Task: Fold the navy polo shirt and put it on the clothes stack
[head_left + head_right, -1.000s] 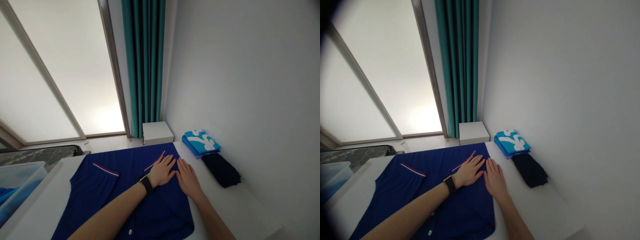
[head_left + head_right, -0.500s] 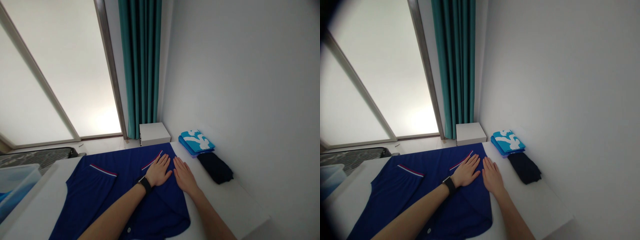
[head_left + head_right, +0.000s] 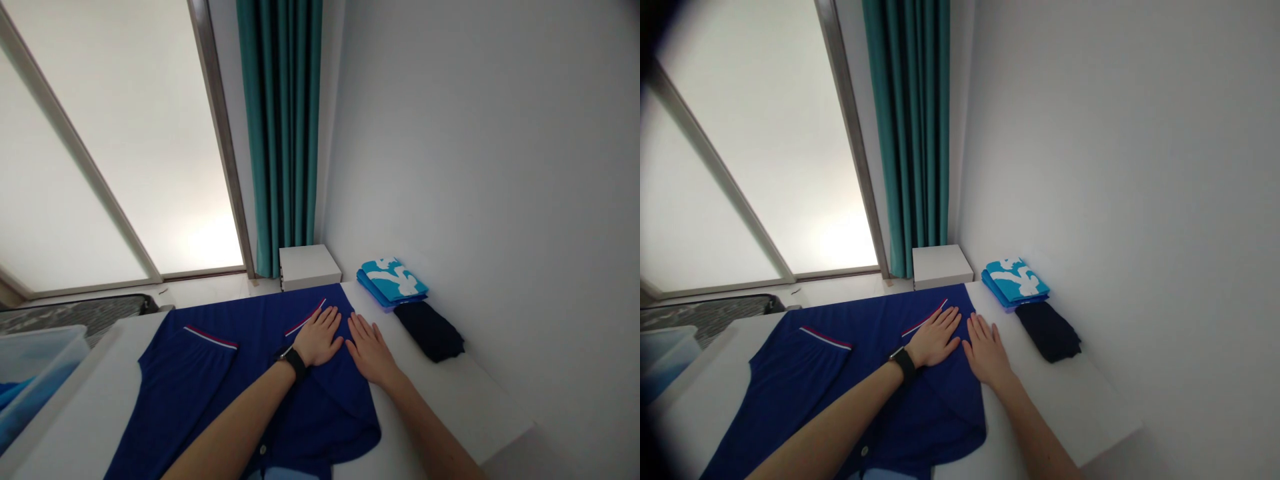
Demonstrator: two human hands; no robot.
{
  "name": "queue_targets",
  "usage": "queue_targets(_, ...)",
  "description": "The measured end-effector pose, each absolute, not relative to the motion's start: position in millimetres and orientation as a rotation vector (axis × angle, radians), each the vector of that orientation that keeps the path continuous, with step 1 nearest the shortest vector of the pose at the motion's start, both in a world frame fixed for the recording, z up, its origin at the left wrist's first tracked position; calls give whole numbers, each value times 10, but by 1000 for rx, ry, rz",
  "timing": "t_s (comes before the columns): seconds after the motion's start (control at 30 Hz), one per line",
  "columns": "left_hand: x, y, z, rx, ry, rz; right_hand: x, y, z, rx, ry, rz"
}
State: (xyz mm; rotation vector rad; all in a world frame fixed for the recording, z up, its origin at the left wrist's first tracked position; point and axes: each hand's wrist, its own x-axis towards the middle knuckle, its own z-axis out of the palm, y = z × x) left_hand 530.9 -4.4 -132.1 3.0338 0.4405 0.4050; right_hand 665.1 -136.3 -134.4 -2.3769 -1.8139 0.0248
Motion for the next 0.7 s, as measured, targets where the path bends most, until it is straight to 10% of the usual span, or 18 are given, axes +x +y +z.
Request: queue_targets(0.7,5317,-51,-1252,3067,456,383,6525,-2242,-1233,-1994,-2216,213)
